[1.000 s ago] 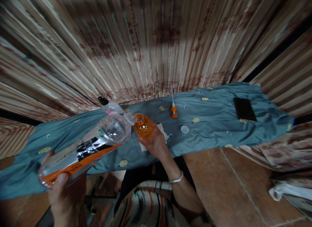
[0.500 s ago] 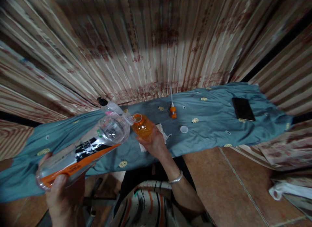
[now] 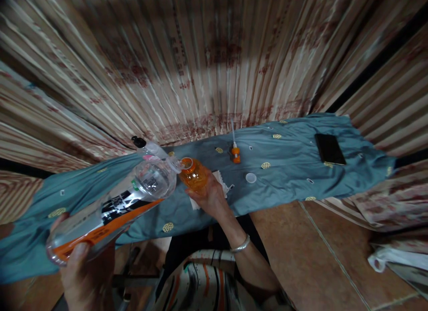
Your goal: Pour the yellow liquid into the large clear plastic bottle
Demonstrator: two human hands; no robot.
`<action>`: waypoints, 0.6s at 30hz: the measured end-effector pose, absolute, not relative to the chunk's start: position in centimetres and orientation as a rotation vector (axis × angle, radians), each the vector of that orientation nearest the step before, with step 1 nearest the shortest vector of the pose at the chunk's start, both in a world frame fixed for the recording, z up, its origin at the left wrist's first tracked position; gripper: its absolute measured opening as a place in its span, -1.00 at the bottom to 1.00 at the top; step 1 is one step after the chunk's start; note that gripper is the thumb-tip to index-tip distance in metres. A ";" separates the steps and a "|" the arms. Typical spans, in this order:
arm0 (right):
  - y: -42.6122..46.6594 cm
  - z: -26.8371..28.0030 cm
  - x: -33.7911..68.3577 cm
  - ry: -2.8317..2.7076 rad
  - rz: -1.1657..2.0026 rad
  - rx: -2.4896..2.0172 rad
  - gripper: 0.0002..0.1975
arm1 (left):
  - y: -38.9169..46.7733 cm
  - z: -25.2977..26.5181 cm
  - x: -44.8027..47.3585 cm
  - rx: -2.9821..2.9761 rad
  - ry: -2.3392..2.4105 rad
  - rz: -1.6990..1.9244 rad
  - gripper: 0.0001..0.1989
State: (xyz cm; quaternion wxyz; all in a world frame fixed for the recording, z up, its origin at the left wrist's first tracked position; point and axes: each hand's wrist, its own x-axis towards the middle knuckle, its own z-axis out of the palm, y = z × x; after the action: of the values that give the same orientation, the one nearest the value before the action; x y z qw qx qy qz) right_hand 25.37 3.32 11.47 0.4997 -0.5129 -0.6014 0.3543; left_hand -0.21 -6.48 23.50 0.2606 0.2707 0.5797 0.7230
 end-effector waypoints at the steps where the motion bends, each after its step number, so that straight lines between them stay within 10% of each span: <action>1: 3.3 11.6 25.4 -1.457 0.861 -1.234 -0.09 | -6.5 23.5 -0.2 0.724 1.586 1.946 0.24; 18: 3.3 11.5 25.3 -1.438 0.853 -1.232 -0.13 | -6.9 23.6 -0.2 0.739 1.614 1.932 0.01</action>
State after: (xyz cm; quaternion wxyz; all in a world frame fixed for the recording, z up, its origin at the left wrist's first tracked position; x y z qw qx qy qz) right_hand 25.27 3.33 11.54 0.5077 -0.5113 -0.5964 0.3537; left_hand -0.24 -6.93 23.62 0.2560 0.2721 0.5947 0.7118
